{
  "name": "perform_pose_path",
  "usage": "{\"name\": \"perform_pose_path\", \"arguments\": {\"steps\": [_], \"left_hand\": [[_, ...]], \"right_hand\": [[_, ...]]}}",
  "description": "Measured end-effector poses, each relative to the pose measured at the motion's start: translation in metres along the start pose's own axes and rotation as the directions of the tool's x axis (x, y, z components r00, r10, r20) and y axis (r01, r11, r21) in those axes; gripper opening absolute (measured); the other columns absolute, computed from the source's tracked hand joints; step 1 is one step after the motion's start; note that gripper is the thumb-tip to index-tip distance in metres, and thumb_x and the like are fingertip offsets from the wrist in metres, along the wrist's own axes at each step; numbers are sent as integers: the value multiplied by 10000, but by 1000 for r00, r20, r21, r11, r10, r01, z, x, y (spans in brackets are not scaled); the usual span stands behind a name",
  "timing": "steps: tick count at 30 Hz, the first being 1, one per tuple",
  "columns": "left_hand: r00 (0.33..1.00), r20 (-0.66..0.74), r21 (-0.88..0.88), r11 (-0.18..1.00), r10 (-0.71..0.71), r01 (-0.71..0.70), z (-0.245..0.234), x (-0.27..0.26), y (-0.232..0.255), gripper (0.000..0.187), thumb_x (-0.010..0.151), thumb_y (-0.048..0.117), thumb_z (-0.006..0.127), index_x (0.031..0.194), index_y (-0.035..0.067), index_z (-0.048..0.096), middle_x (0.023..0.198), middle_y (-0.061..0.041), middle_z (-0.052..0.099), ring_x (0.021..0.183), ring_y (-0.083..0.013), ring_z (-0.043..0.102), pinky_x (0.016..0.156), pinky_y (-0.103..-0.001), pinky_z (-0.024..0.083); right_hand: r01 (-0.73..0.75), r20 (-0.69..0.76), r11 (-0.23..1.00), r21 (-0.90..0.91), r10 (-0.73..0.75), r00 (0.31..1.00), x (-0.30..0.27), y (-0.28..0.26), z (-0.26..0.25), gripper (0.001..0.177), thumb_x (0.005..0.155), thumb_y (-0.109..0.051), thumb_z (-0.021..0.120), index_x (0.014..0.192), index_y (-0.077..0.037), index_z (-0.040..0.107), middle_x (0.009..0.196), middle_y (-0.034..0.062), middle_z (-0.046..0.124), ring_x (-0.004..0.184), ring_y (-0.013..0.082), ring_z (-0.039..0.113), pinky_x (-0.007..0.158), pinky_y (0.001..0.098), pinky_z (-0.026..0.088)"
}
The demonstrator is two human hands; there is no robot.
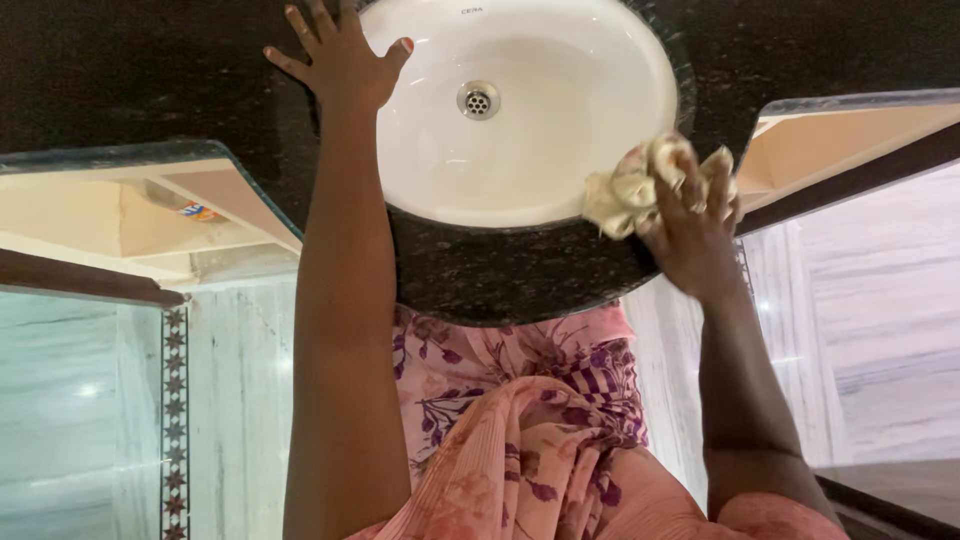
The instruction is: The person wipes the interior of a white bathroom sink using a cloth. They repeatedly scrub the basin and drain area, occasionally wringing the cloth and adjusting their grip.
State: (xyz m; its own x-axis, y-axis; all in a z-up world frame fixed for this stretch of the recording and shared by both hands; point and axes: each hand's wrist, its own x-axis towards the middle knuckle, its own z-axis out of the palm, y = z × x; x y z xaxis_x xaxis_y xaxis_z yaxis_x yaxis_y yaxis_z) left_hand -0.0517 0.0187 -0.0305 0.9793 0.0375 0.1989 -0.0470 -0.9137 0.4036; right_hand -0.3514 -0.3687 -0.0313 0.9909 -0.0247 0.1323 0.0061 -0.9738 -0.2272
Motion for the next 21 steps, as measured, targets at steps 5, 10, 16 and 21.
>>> {"name": "perform_pose_path", "arguments": {"steps": [5, 10, 16, 21], "left_hand": [[999, 30, 31, 999, -20, 19, -5, -1, 5, 996, 929, 731, 640, 1672, 210, 230, 1741, -194, 77, 1589, -443, -43, 1161, -828, -91], [998, 36, 85, 995, -48, 45, 0, 6, 12, 1045, 886, 738, 657, 1667, 199, 219, 1723, -234, 62, 1560, -473, -88, 1127, -849, -93], [1000, -3, 185, 983, -13, 14, 10, 31, 11, 1075, 856, 737, 668, 1675, 215, 205, 1722, -240, 25, 1539, -481, -130, 1105, -870, -87], [1000, 5, 165, 986, -12, 11, 14, 40, -9, 1011, 881, 746, 641, 1675, 296, 204, 1746, -165, 31, 1573, -446, -80, 1141, -864, -59]], "right_hand": [[25, 132, 998, -63, -17, 991, 130, 78, -12, 712, 1009, -633, 356, 1656, -358, 246, 1780, 45, -16, 1568, 414, -206, 1198, 773, -23], [119, 155, 973, -198, -89, 984, 270, 93, 13, 712, 1009, -572, 382, 1675, -390, 207, 1785, 28, 35, 1598, 412, -142, 1213, 778, 15], [267, 141, 908, -324, -233, 962, 351, 12, 49, 913, 955, -668, 507, 1698, -301, 124, 1733, 104, 107, 1567, 445, -5, 1194, 779, 66], [359, 59, 863, -355, -363, 930, 352, 4, 56, 916, 914, -702, 482, 1675, -315, 151, 1757, 79, 69, 1593, 424, 1, 1157, 777, 88]]}}
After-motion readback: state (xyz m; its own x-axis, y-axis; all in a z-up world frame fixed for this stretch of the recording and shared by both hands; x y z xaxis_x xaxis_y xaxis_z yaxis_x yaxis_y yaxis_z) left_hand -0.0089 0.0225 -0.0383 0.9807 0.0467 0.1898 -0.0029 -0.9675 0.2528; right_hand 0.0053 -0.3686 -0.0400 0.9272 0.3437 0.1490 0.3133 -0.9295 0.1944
